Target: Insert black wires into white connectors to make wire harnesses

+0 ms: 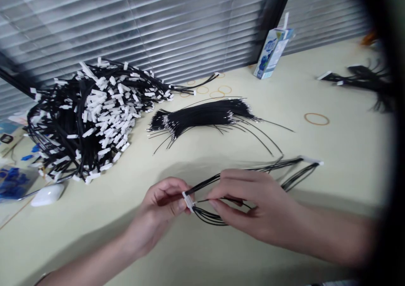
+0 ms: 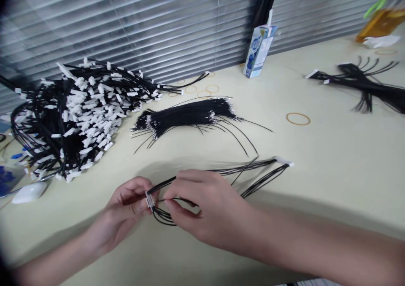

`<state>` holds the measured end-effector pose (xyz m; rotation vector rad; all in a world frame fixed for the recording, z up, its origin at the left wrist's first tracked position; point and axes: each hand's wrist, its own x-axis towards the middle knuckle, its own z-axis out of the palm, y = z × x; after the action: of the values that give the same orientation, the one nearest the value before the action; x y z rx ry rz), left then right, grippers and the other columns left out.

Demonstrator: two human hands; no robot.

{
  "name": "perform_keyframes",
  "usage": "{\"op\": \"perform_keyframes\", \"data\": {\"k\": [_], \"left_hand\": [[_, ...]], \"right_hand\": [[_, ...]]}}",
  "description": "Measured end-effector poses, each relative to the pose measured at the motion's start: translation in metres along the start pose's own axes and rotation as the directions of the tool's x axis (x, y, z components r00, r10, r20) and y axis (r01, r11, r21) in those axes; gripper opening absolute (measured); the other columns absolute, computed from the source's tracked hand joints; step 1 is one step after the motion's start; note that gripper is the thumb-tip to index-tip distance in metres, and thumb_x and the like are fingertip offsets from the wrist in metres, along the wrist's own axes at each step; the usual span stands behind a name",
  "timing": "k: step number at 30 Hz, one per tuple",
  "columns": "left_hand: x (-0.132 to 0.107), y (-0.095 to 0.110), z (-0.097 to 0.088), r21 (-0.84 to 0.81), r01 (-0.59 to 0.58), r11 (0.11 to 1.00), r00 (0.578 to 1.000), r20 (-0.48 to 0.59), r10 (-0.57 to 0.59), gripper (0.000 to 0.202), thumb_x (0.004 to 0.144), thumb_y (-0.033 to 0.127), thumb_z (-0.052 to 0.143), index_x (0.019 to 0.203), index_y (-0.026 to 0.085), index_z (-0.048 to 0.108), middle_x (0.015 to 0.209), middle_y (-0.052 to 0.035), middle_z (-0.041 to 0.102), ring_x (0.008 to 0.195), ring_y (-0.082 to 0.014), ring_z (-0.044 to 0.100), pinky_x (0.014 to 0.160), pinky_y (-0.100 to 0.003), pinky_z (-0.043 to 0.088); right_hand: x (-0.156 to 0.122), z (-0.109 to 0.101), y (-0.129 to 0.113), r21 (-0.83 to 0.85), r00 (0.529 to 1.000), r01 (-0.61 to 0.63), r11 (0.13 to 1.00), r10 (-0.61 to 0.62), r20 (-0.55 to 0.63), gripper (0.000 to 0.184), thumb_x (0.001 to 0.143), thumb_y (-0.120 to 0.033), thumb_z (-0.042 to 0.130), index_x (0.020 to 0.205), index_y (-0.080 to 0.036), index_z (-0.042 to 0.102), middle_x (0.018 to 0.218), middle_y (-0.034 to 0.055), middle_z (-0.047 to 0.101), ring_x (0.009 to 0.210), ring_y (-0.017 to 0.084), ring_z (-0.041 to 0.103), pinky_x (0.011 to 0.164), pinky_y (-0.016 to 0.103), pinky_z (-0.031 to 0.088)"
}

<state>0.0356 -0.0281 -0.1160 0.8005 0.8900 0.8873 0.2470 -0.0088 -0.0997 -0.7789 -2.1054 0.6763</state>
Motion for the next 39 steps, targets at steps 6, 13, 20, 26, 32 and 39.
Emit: {"op": "perform_keyframes", "data": {"k": [6,13,20,26,32,39], "left_hand": [[0.0003,0.0003,-0.0011,-0.009,0.026,1.000,1.000,0.006,-0.026,0.013,0.075,0.012,0.071,0.085,0.018,0.067,0.077,-0.0008,0.064,0.068,-0.0070,0.056,0.061,-0.015,0.046],[-0.0032,0.0014,-0.0005,-0.011,0.021,1.000,1.000,0.012,-0.021,0.013,0.075,0.011,0.070,0.085,0.019,0.067,0.078,-0.0004,0.064,0.068,-0.0067,0.057,0.062,-0.015,0.046],[-0.0020,0.0001,-0.0013,-0.003,0.007,1.000,1.000,0.018,-0.007,0.012,0.076,0.011,0.069,0.086,0.019,0.068,0.078,-0.0007,0.064,0.068,-0.0069,0.057,0.062,-0.015,0.047],[-0.0022,-0.0009,0.0001,0.012,0.008,1.000,1.000,0.016,-0.009,0.012,0.076,0.011,0.069,0.085,0.019,0.068,0.079,-0.0001,0.065,0.069,-0.0068,0.058,0.063,-0.014,0.048],[-0.0019,-0.0006,-0.0001,0.052,-0.006,0.999,0.999,0.047,0.003,0.012,0.077,0.013,0.069,0.086,0.020,0.068,0.080,-0.0002,0.066,0.071,-0.0079,0.061,0.067,-0.016,0.049],[-0.0043,-0.0007,-0.0010,0.117,-0.011,0.993,0.997,0.078,0.002,0.011,0.078,0.013,0.068,0.087,0.020,0.067,0.080,-0.0003,0.067,0.072,-0.0090,0.063,0.069,-0.018,0.051]], "right_hand": [[0.0001,0.0020,0.0018,-0.018,0.998,0.065,0.998,-0.066,-0.015,0.010,0.076,-0.008,0.055,0.074,-0.016,0.061,0.063,-0.0042,0.049,0.059,-0.001,0.039,0.055,0.012,0.029],[-0.0024,0.0019,0.0030,-0.027,0.995,0.095,0.995,-0.095,0.007,0.010,0.078,-0.008,0.054,0.076,-0.016,0.061,0.068,-0.0041,0.052,0.064,-0.001,0.041,0.060,0.011,0.031],[-0.0019,0.0003,0.0053,-0.111,0.987,0.157,0.981,-0.152,0.046,0.011,0.083,-0.013,0.051,0.077,-0.015,0.059,0.070,-0.0021,0.052,0.065,0.001,0.042,0.060,0.013,0.031],[-0.0006,-0.0015,0.0028,-0.202,0.975,0.223,0.954,-0.216,0.055,0.014,0.081,-0.012,0.050,0.069,-0.015,0.057,0.062,-0.0018,0.047,0.061,0.004,0.036,0.058,0.018,0.028],[-0.0009,0.0002,0.0030,-0.200,0.972,0.233,0.952,-0.221,0.078,0.012,0.077,-0.010,0.050,0.066,-0.015,0.053,0.061,-0.0022,0.047,0.060,0.005,0.032,0.056,0.018,0.025],[-0.0032,0.0029,0.0036,-0.189,0.971,0.233,0.954,-0.218,0.095,0.009,0.074,-0.008,0.051,0.067,-0.015,0.054,0.060,-0.0027,0.046,0.060,0.006,0.030,0.057,0.019,0.023]]}}
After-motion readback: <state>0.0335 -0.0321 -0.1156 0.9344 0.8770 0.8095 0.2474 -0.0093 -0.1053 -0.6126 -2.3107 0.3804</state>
